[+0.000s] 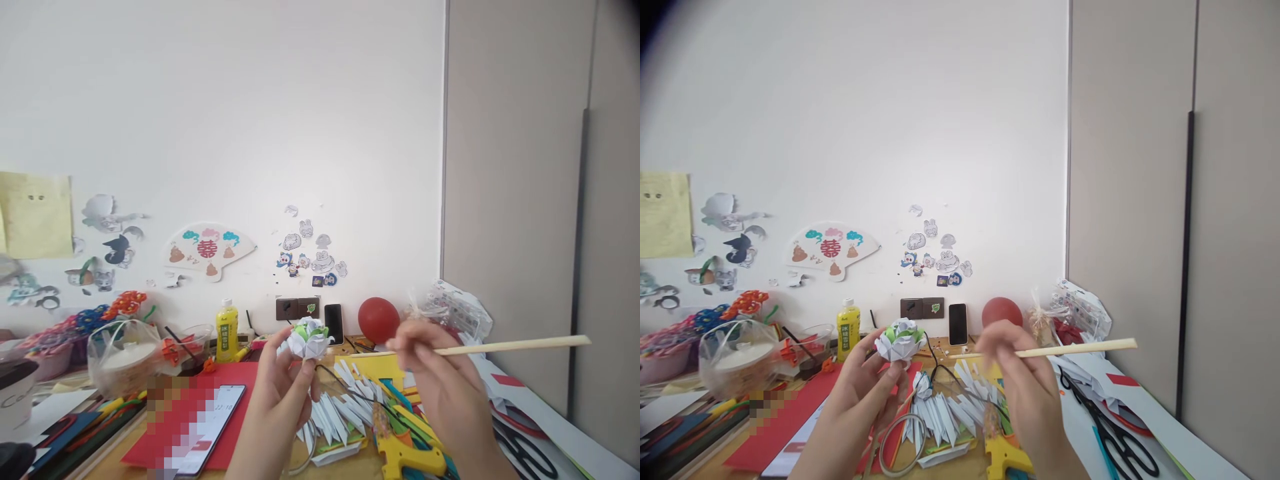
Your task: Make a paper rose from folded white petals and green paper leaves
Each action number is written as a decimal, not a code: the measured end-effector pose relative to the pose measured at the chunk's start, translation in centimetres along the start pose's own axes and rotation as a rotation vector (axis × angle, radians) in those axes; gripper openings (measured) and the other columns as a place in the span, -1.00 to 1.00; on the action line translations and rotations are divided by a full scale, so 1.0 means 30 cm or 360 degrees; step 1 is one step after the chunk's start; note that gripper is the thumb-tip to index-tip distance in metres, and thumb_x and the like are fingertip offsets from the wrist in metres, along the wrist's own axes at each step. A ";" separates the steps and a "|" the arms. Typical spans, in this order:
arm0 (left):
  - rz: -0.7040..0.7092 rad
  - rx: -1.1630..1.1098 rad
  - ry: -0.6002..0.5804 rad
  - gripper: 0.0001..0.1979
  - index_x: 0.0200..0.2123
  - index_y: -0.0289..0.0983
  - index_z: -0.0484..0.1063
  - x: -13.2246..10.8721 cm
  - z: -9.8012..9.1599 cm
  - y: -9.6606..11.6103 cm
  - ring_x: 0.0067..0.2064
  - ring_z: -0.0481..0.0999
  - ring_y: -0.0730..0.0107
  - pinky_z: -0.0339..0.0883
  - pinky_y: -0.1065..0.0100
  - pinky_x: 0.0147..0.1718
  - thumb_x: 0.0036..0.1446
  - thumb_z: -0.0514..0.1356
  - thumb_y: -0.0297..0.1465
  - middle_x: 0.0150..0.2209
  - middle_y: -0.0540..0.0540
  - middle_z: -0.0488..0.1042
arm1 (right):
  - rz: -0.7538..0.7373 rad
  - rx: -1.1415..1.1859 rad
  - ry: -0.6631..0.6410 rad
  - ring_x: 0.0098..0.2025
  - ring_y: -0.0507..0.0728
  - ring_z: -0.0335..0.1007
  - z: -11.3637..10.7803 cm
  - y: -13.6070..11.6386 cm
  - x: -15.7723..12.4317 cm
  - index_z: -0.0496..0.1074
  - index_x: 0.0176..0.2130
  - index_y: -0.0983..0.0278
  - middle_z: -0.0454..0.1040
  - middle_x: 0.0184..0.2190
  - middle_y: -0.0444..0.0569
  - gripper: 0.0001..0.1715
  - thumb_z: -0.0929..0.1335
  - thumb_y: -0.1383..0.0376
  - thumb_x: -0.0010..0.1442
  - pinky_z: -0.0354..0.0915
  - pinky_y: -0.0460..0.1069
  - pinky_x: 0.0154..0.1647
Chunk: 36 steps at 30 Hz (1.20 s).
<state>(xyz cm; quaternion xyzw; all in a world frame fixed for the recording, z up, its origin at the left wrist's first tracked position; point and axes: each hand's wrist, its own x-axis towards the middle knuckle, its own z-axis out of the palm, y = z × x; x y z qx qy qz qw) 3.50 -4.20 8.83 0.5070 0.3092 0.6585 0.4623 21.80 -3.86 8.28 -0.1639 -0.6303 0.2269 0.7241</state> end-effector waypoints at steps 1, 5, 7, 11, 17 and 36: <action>-0.0001 0.0014 -0.0002 -0.45 0.00 -0.17 0.15 0.000 0.002 0.000 -0.60 0.31 0.60 -0.07 0.64 -0.77 -0.03 0.29 -0.23 -0.39 0.02 0.40 | -0.0002 -0.0084 0.0019 -0.41 0.06 0.29 -0.003 -0.008 -0.006 0.42 -0.15 0.12 0.34 -0.43 -0.13 -0.79 0.23 0.26 0.28 0.26 -0.06 -0.39; -0.0062 -0.0002 -0.0067 -0.48 -0.02 -0.14 0.16 -0.001 0.007 -0.007 -0.65 0.24 0.65 -0.07 0.63 -0.77 -0.03 0.28 -0.23 -0.41 0.06 0.39 | -0.0223 -0.0851 -0.0371 -0.51 0.05 0.21 0.005 -0.035 -0.018 0.40 -0.13 0.21 0.29 -0.50 -0.12 -0.55 0.12 0.02 0.32 0.14 -0.07 -0.51; -0.0070 -0.0054 -0.0121 -0.45 -0.02 -0.12 0.14 -0.002 0.007 -0.012 -0.66 0.23 0.64 -0.08 0.63 -0.79 -0.05 0.30 -0.22 -0.40 0.07 0.38 | -0.0396 -0.1202 -0.0564 -0.51 0.06 0.21 0.022 -0.038 -0.015 0.41 -0.35 0.24 0.28 -0.56 -0.11 -0.48 0.07 0.04 0.34 0.09 -0.07 -0.52; -0.0090 -0.0047 -0.0142 -0.42 0.00 -0.09 0.15 -0.006 -0.001 -0.010 -0.66 0.27 0.61 -0.06 0.61 -0.77 -0.07 0.32 -0.20 -0.43 0.08 0.38 | -0.0518 -0.1411 -0.0508 -0.54 0.04 0.14 0.039 -0.031 -0.005 0.25 -0.52 0.24 0.21 -0.60 -0.14 -0.49 0.09 0.08 0.35 0.04 -0.08 -0.54; 0.0151 -0.0026 -0.0236 -0.49 0.02 -0.10 0.18 -0.005 -0.008 -0.017 -0.57 0.31 0.57 0.16 0.52 -0.61 0.02 0.29 -0.25 -0.43 0.06 0.42 | -0.0190 -0.1117 -0.0315 -0.47 0.06 0.21 0.025 -0.020 -0.012 0.34 -0.25 0.21 0.22 -0.48 -0.15 -0.42 0.17 -0.21 0.15 0.17 -0.07 -0.49; 0.0087 0.0265 -0.0589 -0.54 -0.10 -0.17 0.24 -0.007 -0.016 -0.079 -0.19 0.48 0.21 0.27 0.31 -0.26 -0.11 0.28 -0.53 -0.25 -0.08 0.53 | -0.0046 -0.0525 -0.0621 -0.07 0.18 0.41 0.072 0.000 -0.011 0.38 0.00 0.10 0.46 -0.08 -0.02 -0.44 0.46 0.09 0.00 0.37 -0.01 -0.11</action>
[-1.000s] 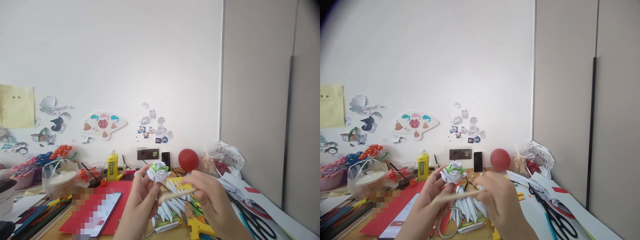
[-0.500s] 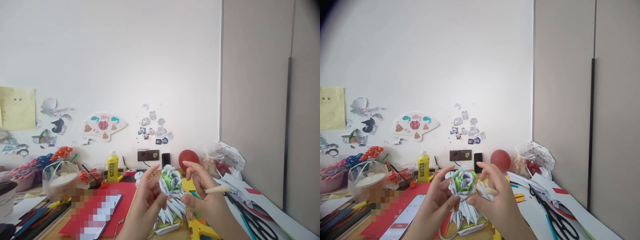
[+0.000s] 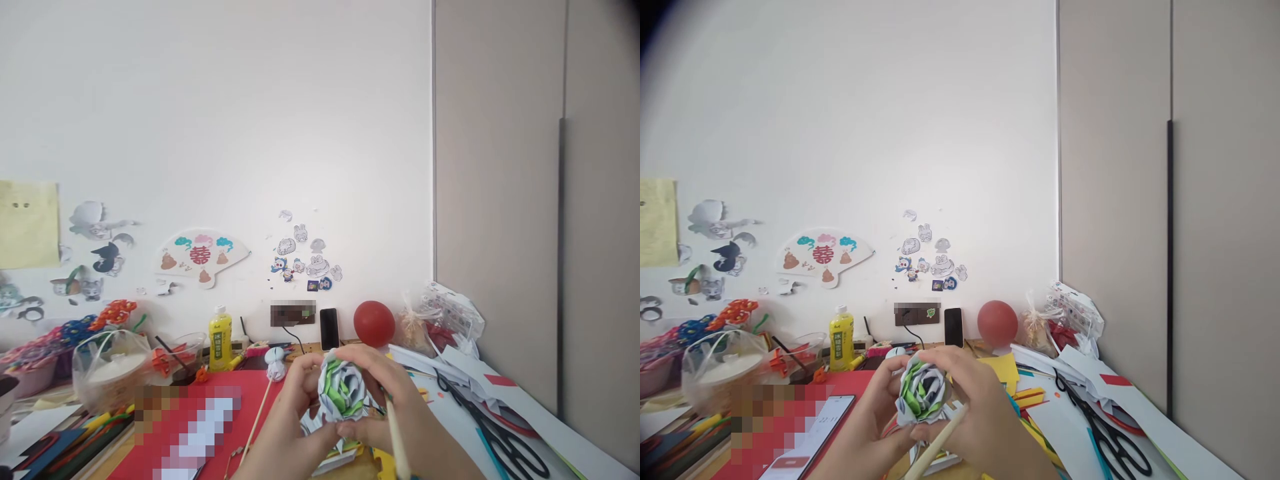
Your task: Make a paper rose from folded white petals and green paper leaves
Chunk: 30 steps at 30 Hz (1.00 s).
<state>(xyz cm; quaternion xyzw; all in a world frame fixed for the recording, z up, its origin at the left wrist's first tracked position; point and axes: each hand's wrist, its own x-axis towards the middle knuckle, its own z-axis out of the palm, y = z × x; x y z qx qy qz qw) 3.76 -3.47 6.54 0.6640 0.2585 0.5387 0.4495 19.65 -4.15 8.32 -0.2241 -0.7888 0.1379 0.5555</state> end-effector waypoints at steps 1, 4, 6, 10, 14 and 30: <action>-0.0011 0.0075 0.0051 -0.50 -0.10 -0.17 0.24 -0.002 0.004 0.006 -0.18 0.47 0.20 0.27 0.32 -0.28 -0.15 0.27 -0.57 -0.24 -0.07 0.52 | -0.0013 -0.0033 -0.0049 -0.05 0.19 0.40 -0.001 0.003 0.000 0.37 0.02 0.10 0.44 -0.06 -0.01 -0.41 0.46 0.05 0.00 0.35 0.00 -0.08; 0.0016 0.0282 0.0193 -0.43 -0.11 -0.15 0.27 -0.003 0.012 0.020 -0.17 0.48 0.18 0.31 0.34 -0.30 -0.25 0.22 -0.65 -0.20 -0.04 0.51 | -0.0051 -0.0133 -0.0182 -0.08 0.20 0.40 -0.008 -0.001 -0.001 0.34 0.08 0.07 0.33 0.05 0.02 -0.25 0.42 -0.12 -0.06 0.33 0.02 -0.07; 0.0066 0.0402 0.0173 -0.45 -0.12 -0.16 0.30 0.000 0.013 0.019 -0.23 0.51 0.19 0.33 0.34 -0.32 -0.25 0.21 -0.64 -0.23 -0.03 0.52 | -0.0075 -0.0158 -0.0179 -0.16 0.19 0.41 -0.016 -0.008 -0.005 0.33 0.09 0.06 0.29 0.01 0.03 -0.16 0.32 -0.27 -0.08 0.33 0.03 -0.12; 0.0122 0.0576 0.0164 -0.47 -0.13 -0.19 0.33 0.006 0.008 0.007 -0.31 0.55 0.16 0.37 0.31 -0.34 -0.26 0.27 -0.56 -0.31 -0.06 0.57 | 0.0145 -0.0300 -0.0039 -0.25 0.17 0.35 -0.042 -0.011 -0.023 0.28 0.09 0.14 0.28 -0.25 -0.02 -0.06 0.08 -0.37 0.00 0.33 0.03 -0.25; 0.0130 0.0738 0.0155 -0.54 -0.18 -0.20 0.31 0.003 -0.005 0.009 -0.38 0.53 0.24 0.37 0.35 -0.41 -0.25 0.28 -0.50 -0.38 -0.04 0.55 | 0.0365 -0.0550 0.0008 -0.30 0.17 0.34 -0.082 -0.006 -0.035 0.13 0.17 0.16 0.31 -0.23 -0.01 -0.03 0.10 -0.37 0.00 0.31 0.00 -0.37; 0.0545 0.1183 0.0157 -0.59 -0.18 -0.17 0.30 -0.017 -0.037 0.056 -0.50 0.50 0.44 0.40 0.49 -0.50 -0.18 0.20 -0.50 -0.46 0.08 0.51 | -0.0276 -0.0991 -0.0163 -0.50 0.04 0.19 -0.205 -0.003 -0.026 0.44 -0.32 0.24 0.30 -0.53 -0.11 -0.69 0.18 0.26 0.34 0.03 -0.07 -0.52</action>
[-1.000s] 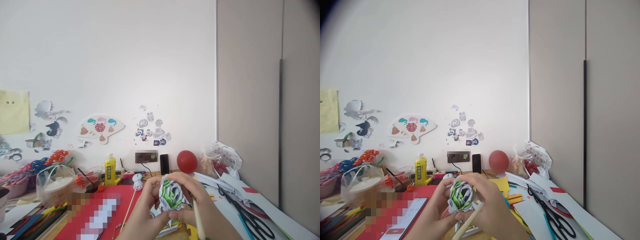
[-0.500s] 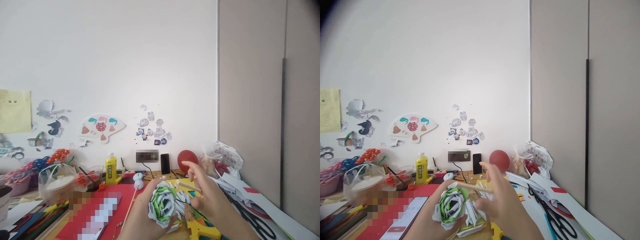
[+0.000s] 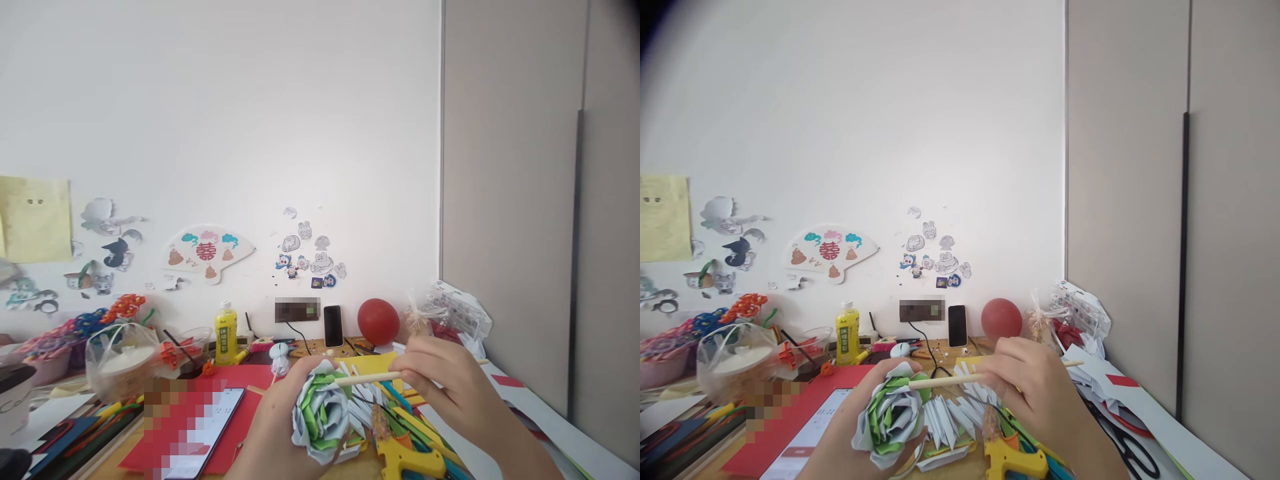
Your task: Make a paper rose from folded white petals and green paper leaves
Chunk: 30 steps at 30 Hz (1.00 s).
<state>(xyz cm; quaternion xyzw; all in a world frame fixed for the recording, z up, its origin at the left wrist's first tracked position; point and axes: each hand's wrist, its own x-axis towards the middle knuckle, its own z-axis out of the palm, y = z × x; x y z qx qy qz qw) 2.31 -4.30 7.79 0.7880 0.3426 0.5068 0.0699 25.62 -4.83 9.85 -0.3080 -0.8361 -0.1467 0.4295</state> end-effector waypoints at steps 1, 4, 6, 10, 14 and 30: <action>0.0006 0.0022 0.0004 -0.60 -0.19 -0.16 0.31 -0.001 0.002 -0.004 -0.50 0.50 0.43 0.40 0.48 -0.49 -0.19 0.20 -0.50 -0.46 0.08 0.51 | -0.0017 -0.0013 0.0007 -0.49 0.04 0.19 -0.001 0.000 0.001 0.43 -0.32 0.24 0.30 -0.53 -0.10 -0.70 0.18 0.27 0.33 0.03 -0.06 -0.51; -0.0028 0.0042 -0.0034 -0.62 -0.20 -0.16 0.30 -0.002 0.013 -0.017 -0.50 0.51 0.41 0.40 0.45 -0.50 -0.18 0.20 -0.48 -0.46 0.06 0.52 | -0.0082 -0.0068 0.0020 -0.48 0.06 0.19 0.007 -0.006 0.003 0.42 -0.32 0.25 0.31 -0.53 -0.09 -0.75 0.21 0.28 0.31 0.03 -0.06 -0.51; -0.0034 0.0045 -0.0097 -0.62 -0.21 -0.16 0.29 -0.004 0.019 -0.020 -0.51 0.50 0.39 0.39 0.44 -0.52 -0.19 0.23 -0.45 -0.47 0.06 0.53 | -0.0125 -0.0100 0.0026 -0.48 0.06 0.20 0.019 -0.014 0.005 0.41 -0.33 0.26 0.33 -0.54 -0.09 -0.76 0.22 0.28 0.30 0.03 -0.05 -0.51; 0.0029 0.0073 -0.0137 -0.66 -0.23 -0.14 0.29 -0.006 0.016 -0.004 -0.50 0.50 0.40 0.35 0.46 -0.51 -0.16 0.22 -0.45 -0.47 0.08 0.52 | -0.0229 -0.0123 0.0019 -0.45 0.08 0.25 0.042 -0.036 0.015 0.41 -0.21 0.26 0.41 -0.46 -0.06 -0.77 0.19 0.34 0.32 0.07 -0.05 -0.49; 0.0075 0.0102 -0.0187 -0.62 -0.22 -0.13 0.30 -0.002 0.004 0.020 -0.52 0.48 0.44 0.31 0.49 -0.53 -0.18 0.17 -0.55 -0.49 0.11 0.50 | -0.0255 -0.0125 0.0025 -0.43 0.08 0.23 0.049 -0.053 0.024 0.39 -0.16 0.26 0.39 -0.43 -0.04 -0.70 0.14 0.46 0.28 0.08 -0.05 -0.49; 0.0174 0.0270 -0.0206 -0.67 -0.17 -0.15 0.31 -0.016 0.038 -0.024 -0.51 0.50 0.35 0.23 0.47 -0.58 -0.08 0.18 -0.43 -0.44 0.00 0.56 | 0.0062 -0.0222 0.0408 -0.51 0.01 0.02 0.139 -0.099 0.051 0.01 -0.61 0.27 0.03 -0.60 -0.21 -0.35 0.11 -0.14 0.25 -0.05 -0.04 -0.42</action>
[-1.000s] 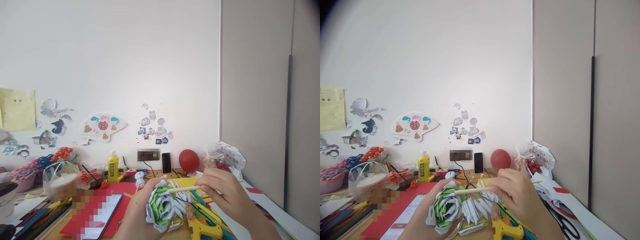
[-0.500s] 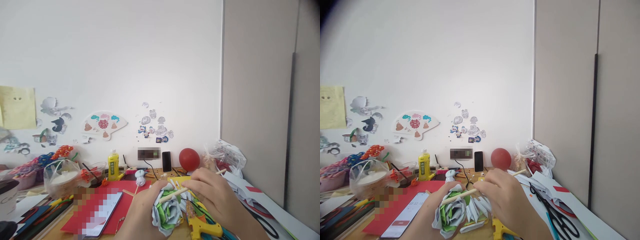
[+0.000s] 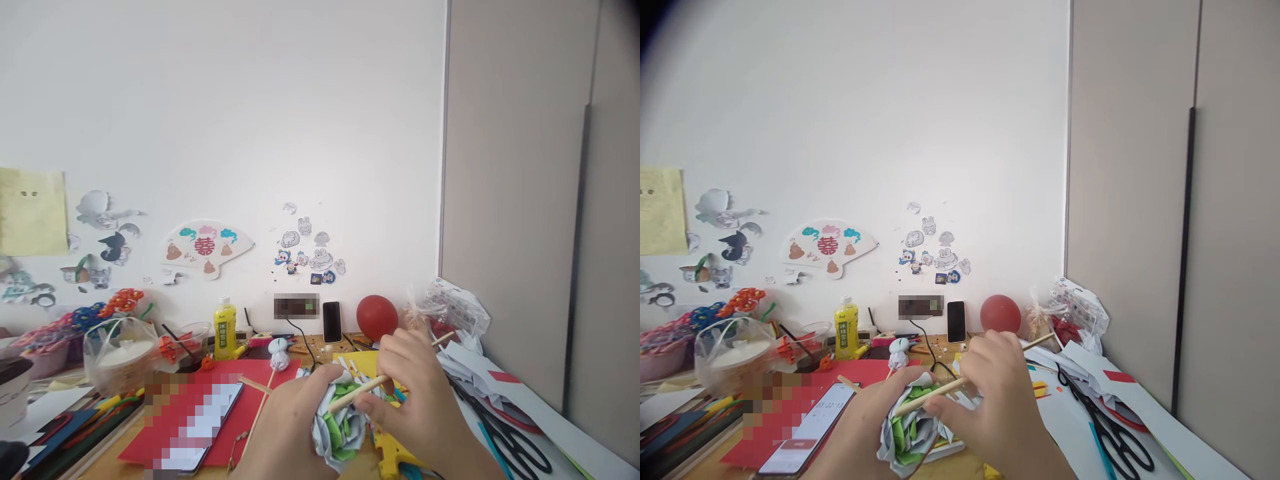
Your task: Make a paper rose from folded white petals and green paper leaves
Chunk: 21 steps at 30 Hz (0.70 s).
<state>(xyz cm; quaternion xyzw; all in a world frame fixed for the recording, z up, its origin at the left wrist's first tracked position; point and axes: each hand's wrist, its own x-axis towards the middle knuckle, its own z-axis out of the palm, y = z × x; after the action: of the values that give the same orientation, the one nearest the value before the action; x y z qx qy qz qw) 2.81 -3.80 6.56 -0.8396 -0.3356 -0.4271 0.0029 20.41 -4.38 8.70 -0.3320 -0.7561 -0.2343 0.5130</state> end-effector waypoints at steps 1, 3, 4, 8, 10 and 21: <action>0.0009 0.0009 -0.0001 -0.68 -0.18 -0.15 0.31 -0.001 0.000 0.000 -0.50 0.51 0.35 0.23 0.48 -0.58 -0.08 0.17 -0.44 -0.44 0.00 0.56 | -0.0012 -0.0015 -0.0002 -0.52 0.01 0.01 -0.001 -0.001 0.000 0.00 -0.62 0.27 0.03 -0.61 -0.21 -0.35 0.10 -0.12 0.26 -0.06 -0.05 -0.43; 0.0018 0.0037 -0.0003 -0.65 -0.16 -0.16 0.30 -0.003 0.001 -0.003 -0.48 0.52 0.33 0.26 0.47 -0.56 -0.10 0.16 -0.46 -0.43 -0.02 0.56 | -0.0032 -0.0034 0.0000 -0.55 0.00 -0.02 -0.003 -0.002 -0.002 0.00 -0.64 0.27 0.03 -0.65 -0.22 -0.34 0.10 -0.11 0.27 -0.06 -0.05 -0.46; 0.0017 0.0059 0.0000 -0.63 -0.15 -0.17 0.30 -0.005 0.002 -0.005 -0.47 0.52 0.31 0.27 0.45 -0.55 -0.11 0.16 -0.47 -0.43 -0.03 0.57 | -0.0038 -0.0034 0.0003 -0.57 -0.01 -0.03 -0.004 -0.004 -0.003 0.00 -0.64 0.27 0.03 -0.66 -0.22 -0.34 0.10 -0.10 0.28 -0.07 -0.05 -0.48; 0.0023 0.0095 0.0042 -0.64 -0.12 -0.16 0.28 -0.008 0.002 -0.006 -0.46 0.53 0.27 0.29 0.42 -0.54 -0.06 0.15 -0.42 -0.43 -0.03 0.57 | -0.0045 0.0049 0.0045 -0.63 -0.02 0.06 -0.011 -0.017 0.000 0.20 -0.61 0.26 0.17 -0.70 -0.21 -0.40 0.15 -0.04 0.28 -0.05 -0.05 -0.55; 0.0021 0.0069 0.0037 -0.66 -0.13 -0.15 0.29 -0.005 -0.002 0.000 -0.46 0.54 0.28 0.29 0.43 -0.54 -0.06 0.14 -0.42 -0.43 -0.02 0.57 | -0.0053 0.0122 0.0090 -0.63 -0.01 0.16 -0.017 -0.022 0.004 0.34 -0.49 0.27 0.30 -0.67 -0.19 -0.50 0.19 -0.01 0.28 0.01 -0.06 -0.56; 0.0035 0.0131 -0.0033 -0.69 -0.21 -0.14 0.31 0.003 -0.011 0.013 -0.47 0.53 0.33 0.24 0.46 -0.57 -0.11 0.13 -0.49 -0.45 0.04 0.54 | -0.0420 0.0234 0.0132 -0.44 0.02 0.41 -0.038 -0.033 0.000 0.41 -0.27 0.23 0.52 -0.46 -0.10 -0.81 0.22 0.35 0.31 0.29 -0.08 -0.42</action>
<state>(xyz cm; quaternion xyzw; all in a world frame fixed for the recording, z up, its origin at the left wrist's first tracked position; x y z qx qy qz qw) 2.83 -4.14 6.93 -0.8468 -0.3436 -0.4042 0.0386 20.37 -5.84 9.10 -0.1813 -0.7865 -0.2573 0.5314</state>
